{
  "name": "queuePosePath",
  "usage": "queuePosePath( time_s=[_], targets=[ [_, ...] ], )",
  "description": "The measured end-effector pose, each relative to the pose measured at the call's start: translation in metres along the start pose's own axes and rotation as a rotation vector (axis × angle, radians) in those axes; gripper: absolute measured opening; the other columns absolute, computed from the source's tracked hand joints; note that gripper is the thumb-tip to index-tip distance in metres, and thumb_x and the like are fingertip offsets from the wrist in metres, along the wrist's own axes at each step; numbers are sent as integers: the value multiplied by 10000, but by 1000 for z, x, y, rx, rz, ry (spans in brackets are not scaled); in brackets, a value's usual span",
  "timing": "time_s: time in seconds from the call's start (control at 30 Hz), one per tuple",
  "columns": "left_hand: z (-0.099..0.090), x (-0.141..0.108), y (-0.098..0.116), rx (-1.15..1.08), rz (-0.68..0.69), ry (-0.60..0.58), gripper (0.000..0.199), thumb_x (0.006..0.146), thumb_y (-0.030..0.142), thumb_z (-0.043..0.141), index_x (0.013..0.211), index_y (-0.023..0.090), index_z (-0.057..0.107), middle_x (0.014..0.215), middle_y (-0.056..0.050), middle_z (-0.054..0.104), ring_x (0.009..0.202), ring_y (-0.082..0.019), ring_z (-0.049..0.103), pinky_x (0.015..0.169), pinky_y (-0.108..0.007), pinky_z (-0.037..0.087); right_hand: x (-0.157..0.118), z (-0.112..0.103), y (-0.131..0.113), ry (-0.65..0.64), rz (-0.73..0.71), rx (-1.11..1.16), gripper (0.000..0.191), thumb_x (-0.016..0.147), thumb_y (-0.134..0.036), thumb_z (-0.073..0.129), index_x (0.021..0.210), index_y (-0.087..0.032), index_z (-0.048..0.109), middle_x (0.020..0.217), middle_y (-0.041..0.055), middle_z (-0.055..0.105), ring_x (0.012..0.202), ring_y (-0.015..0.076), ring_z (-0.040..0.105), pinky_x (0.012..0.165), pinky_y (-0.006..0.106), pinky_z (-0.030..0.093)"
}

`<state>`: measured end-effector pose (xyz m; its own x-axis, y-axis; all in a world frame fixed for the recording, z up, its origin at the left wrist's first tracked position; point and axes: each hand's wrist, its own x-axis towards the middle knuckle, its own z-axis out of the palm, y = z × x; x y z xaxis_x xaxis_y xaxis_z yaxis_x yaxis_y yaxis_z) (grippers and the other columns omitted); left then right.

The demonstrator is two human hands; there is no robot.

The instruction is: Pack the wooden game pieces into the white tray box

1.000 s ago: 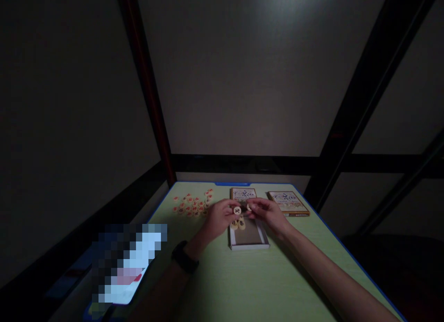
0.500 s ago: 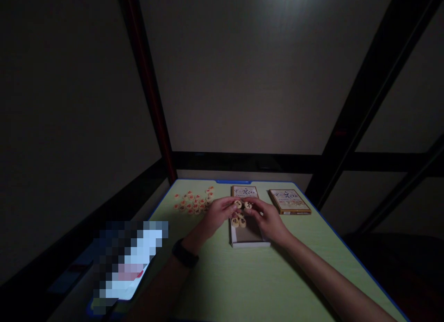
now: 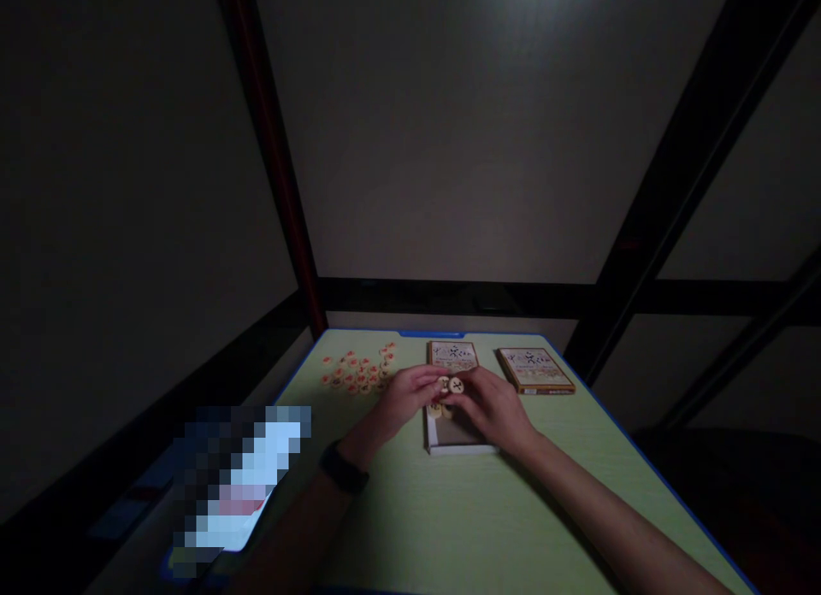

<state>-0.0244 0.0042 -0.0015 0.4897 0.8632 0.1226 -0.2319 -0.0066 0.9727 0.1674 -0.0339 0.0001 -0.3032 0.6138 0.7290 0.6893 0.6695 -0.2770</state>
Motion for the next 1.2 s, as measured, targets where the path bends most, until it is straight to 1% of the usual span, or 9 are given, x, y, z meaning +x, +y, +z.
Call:
queuePosePath(
  time_s=[0.2,0.37,0.6,0.7,0.77,0.87,0.93,1.07,1.2],
  targets=[
    [5,-1,3,0,-33,8,463,629,355,867,999,116,726,1027,-136,738,893,-203,683,799,-284,513,-2,1,0,-27,-26,-158,432,957,-574,453,925,-184,635,784,61,684,733,194,650,653,290,466],
    [8,-1,4,47,-67,19,430,713,420,798,1009,113,740,976,-112,739,833,-175,667,758,-268,498,-2,0,1,-65,-37,-329,517,970,-606,384,879,-169,643,760,74,670,695,191,626,616,290,392],
    [9,2,-6,63,-6,-44,480,635,394,857,1002,116,721,937,-118,745,915,-224,684,814,-311,527,-3,1,-10,-102,-55,-477,571,964,-637,357,763,-172,619,653,67,629,573,176,581,561,292,306],
    [6,3,-11,77,-17,-58,497,642,372,857,1036,112,704,922,-117,743,877,-217,692,777,-300,531,-2,-1,-16,-140,-25,-460,547,940,-647,410,767,-172,619,664,70,629,588,179,589,572,289,333],
    [3,3,-12,82,-20,-53,522,649,361,855,1075,112,687,919,-112,740,848,-210,695,759,-299,531,0,-4,-19,-181,4,-443,491,923,-620,479,852,-164,645,740,83,655,634,190,613,586,289,375],
    [-2,4,-10,65,-24,-43,564,630,332,867,1109,119,657,914,-101,736,818,-204,700,772,-321,541,2,-9,-19,-253,-41,-346,348,927,-445,560,1127,-173,643,1018,115,686,838,222,659,677,297,468],
    [-4,3,-8,55,-29,-42,571,615,299,873,1109,124,647,918,-96,735,810,-204,703,789,-339,548,2,-10,-17,-272,-104,-267,336,931,-319,554,1241,-200,608,1167,122,661,982,235,647,767,318,508],
    [-3,2,-1,75,-41,-39,514,607,253,874,1059,122,667,902,-90,742,812,-196,705,808,-331,546,0,-7,-12,-233,-175,-207,311,940,-239,511,1226,-191,622,1186,122,674,1020,236,644,819,342,530],
    [1,0,4,18,-64,-28,513,609,347,884,1022,114,691,925,-101,745,817,-202,707,804,-335,559,-1,-4,-10,-182,-121,-185,264,956,-258,476,1161,-179,623,1108,121,704,944,225,662,792,332,529]
  ],
)
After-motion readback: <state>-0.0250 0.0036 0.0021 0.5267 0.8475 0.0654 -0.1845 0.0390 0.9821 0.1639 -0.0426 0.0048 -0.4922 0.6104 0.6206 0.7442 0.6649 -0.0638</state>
